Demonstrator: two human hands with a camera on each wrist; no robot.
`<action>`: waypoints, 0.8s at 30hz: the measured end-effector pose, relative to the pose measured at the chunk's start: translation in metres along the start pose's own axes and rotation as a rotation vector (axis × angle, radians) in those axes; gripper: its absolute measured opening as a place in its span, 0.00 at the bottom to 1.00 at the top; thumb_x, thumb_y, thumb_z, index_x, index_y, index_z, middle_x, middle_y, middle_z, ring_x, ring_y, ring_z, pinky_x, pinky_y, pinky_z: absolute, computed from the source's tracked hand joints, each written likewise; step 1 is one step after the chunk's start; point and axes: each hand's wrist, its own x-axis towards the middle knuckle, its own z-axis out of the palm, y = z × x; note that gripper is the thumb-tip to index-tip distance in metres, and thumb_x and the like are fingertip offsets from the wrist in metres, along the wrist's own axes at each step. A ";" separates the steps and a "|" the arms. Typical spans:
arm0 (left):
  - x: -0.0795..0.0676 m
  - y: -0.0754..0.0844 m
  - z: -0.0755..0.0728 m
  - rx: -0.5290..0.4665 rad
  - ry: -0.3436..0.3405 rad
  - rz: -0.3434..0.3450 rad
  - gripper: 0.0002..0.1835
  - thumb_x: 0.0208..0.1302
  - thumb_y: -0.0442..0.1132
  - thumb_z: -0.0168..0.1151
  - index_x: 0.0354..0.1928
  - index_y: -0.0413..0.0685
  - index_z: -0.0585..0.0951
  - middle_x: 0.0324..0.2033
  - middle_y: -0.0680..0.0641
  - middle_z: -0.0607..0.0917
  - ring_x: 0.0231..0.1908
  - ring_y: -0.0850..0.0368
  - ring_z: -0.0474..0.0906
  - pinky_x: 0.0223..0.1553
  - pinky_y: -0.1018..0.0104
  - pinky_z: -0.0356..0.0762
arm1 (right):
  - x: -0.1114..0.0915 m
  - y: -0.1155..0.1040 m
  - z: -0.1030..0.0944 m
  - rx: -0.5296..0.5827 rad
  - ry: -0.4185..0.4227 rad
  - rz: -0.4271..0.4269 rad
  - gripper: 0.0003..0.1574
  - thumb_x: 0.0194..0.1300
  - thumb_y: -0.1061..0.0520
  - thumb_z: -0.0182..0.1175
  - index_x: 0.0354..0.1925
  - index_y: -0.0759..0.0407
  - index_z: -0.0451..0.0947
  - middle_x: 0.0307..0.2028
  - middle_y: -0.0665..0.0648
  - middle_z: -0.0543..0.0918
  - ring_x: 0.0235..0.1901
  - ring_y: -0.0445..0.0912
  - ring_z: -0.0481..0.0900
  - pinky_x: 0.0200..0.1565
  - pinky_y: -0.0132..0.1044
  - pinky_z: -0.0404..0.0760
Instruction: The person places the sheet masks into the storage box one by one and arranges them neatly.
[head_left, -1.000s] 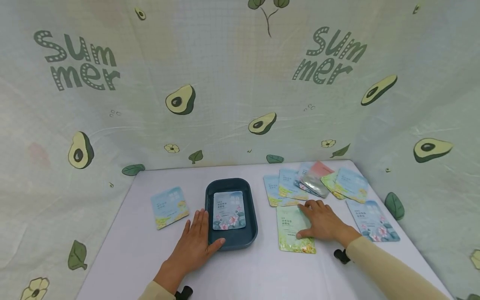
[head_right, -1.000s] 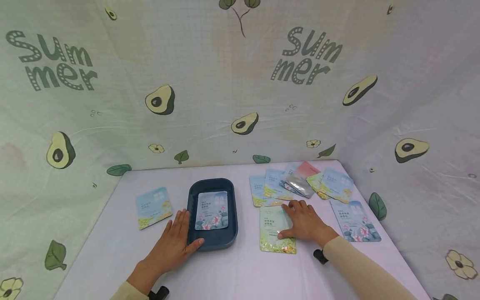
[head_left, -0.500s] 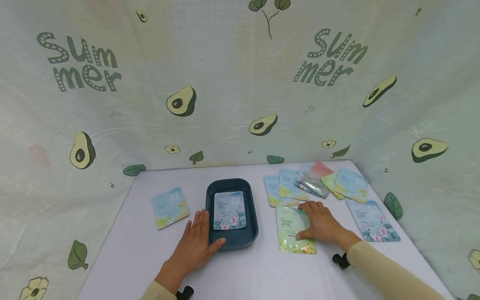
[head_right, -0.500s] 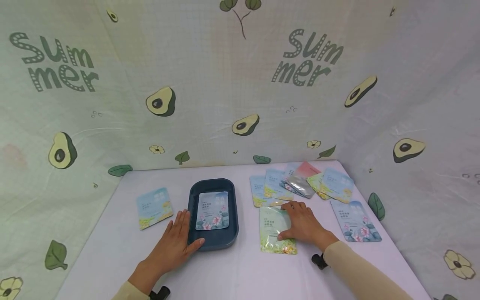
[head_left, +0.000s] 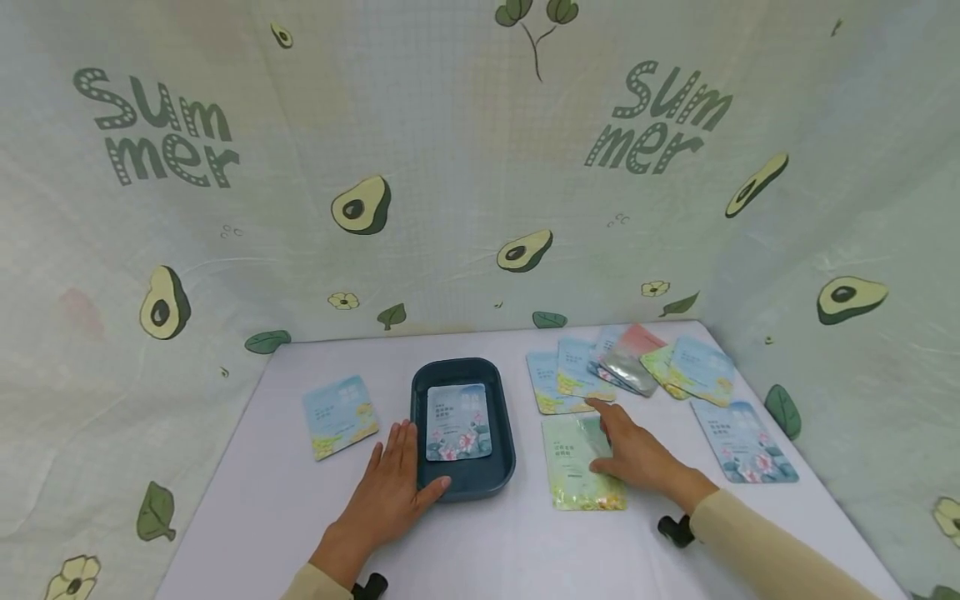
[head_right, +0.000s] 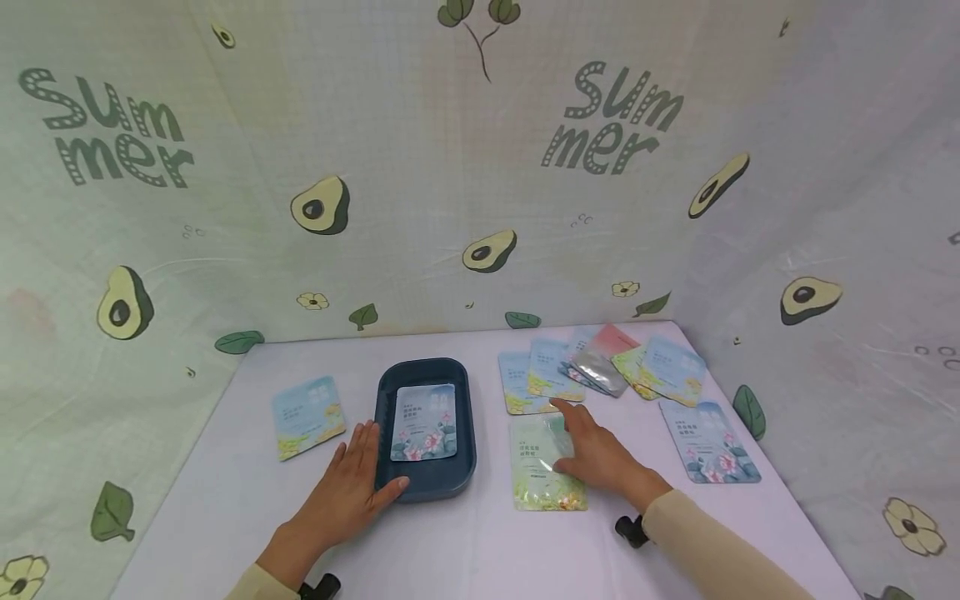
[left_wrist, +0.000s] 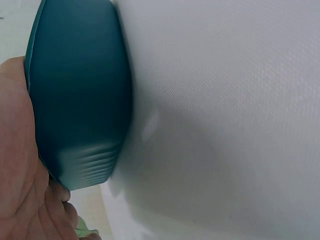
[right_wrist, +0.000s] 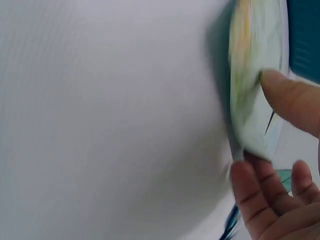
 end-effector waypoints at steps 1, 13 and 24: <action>0.000 0.000 0.000 0.002 0.001 -0.002 0.57 0.74 0.73 0.51 0.84 0.36 0.46 0.84 0.36 0.48 0.84 0.39 0.40 0.81 0.34 0.44 | 0.000 -0.002 0.000 0.012 0.014 -0.001 0.64 0.60 0.54 0.80 0.82 0.51 0.52 0.58 0.62 0.75 0.40 0.45 0.78 0.39 0.40 0.80; 0.000 -0.004 0.004 0.004 0.014 0.002 0.57 0.74 0.73 0.51 0.84 0.36 0.47 0.84 0.37 0.48 0.84 0.39 0.39 0.81 0.34 0.44 | 0.001 0.000 -0.011 0.008 0.251 -0.085 0.31 0.75 0.65 0.62 0.72 0.51 0.72 0.37 0.56 0.84 0.23 0.36 0.66 0.27 0.32 0.68; -0.001 -0.002 0.003 -0.013 0.011 0.009 0.58 0.74 0.75 0.47 0.84 0.35 0.46 0.84 0.36 0.48 0.84 0.38 0.40 0.80 0.34 0.44 | 0.011 0.016 -0.027 0.436 0.026 0.348 0.33 0.74 0.54 0.66 0.72 0.61 0.73 0.76 0.76 0.64 0.75 0.74 0.61 0.70 0.71 0.65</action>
